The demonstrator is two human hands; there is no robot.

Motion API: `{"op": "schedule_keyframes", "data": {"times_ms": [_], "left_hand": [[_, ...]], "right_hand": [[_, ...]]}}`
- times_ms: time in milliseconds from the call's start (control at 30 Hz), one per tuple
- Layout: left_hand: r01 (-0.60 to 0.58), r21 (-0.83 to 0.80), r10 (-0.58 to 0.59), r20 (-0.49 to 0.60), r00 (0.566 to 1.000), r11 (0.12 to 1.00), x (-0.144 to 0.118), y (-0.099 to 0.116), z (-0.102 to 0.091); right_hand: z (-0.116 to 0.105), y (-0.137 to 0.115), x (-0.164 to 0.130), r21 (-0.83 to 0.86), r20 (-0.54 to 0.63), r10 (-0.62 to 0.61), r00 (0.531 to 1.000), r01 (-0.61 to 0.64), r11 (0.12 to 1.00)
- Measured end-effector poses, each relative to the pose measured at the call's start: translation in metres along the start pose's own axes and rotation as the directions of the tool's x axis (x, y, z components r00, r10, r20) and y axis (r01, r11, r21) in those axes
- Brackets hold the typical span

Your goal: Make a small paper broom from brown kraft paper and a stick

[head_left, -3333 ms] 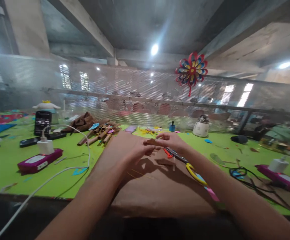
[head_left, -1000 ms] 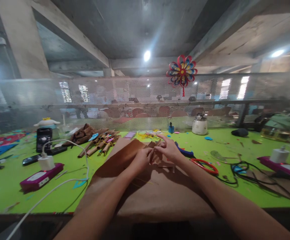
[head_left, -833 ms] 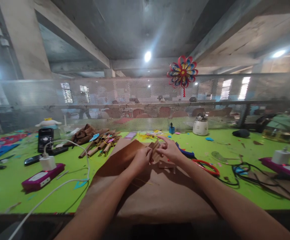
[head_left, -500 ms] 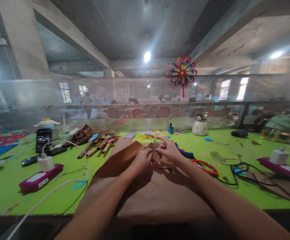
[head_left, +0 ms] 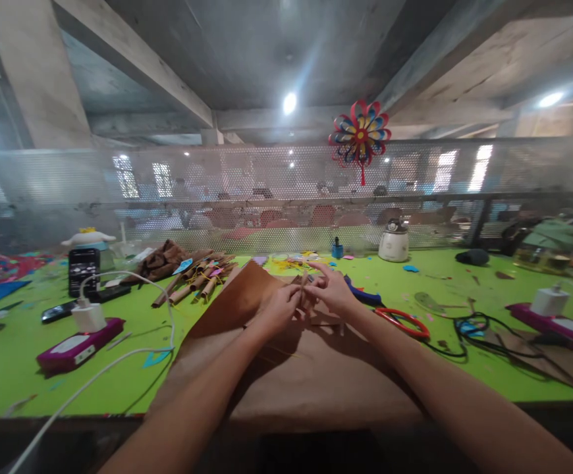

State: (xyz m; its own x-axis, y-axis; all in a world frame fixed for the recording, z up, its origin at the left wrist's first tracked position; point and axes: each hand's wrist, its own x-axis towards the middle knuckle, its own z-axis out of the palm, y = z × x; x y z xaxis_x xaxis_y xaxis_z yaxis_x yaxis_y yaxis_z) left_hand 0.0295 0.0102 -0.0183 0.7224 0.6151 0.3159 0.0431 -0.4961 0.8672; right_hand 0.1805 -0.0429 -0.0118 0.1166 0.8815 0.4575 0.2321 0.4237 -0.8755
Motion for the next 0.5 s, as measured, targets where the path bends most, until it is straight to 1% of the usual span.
{"op": "schedule_keyframes", "data": {"times_ms": [33,100,267,333,400,500], "left_hand": [[0.007,-0.030,-0.007,0.006,1.000,1.000,0.0003,0.0011,-0.0003],[0.020,-0.027,-0.020,0.002,1.000,0.999,0.0008,0.0014,-0.0010],[-0.003,0.081,0.004,-0.008,1.000,0.997,0.0007,-0.0033,-0.0020],[-0.031,0.114,0.029,0.012,0.999,0.993,-0.0009,-0.0019,-0.0025],[-0.061,0.098,0.056,0.050,0.997,0.993,-0.0030,0.0017,-0.0032],[-0.084,0.030,0.081,0.091,0.993,0.996,-0.0049,0.0059,-0.0040]], "right_hand": [[0.0001,0.0004,0.0001,0.018,0.011,0.008,1.000,-0.008,1.000],[0.0006,0.0011,0.0002,0.049,0.028,0.009,1.000,-0.010,0.999],[0.0028,0.0023,0.0002,0.090,0.029,-0.017,0.999,0.014,0.996],[0.0030,0.0034,0.0007,0.101,0.026,-0.016,1.000,0.013,0.995],[0.0027,0.0045,0.0017,0.104,0.020,-0.015,1.000,0.013,0.994],[0.0021,0.0054,0.0030,0.100,0.024,-0.017,1.000,0.014,0.995]]}}
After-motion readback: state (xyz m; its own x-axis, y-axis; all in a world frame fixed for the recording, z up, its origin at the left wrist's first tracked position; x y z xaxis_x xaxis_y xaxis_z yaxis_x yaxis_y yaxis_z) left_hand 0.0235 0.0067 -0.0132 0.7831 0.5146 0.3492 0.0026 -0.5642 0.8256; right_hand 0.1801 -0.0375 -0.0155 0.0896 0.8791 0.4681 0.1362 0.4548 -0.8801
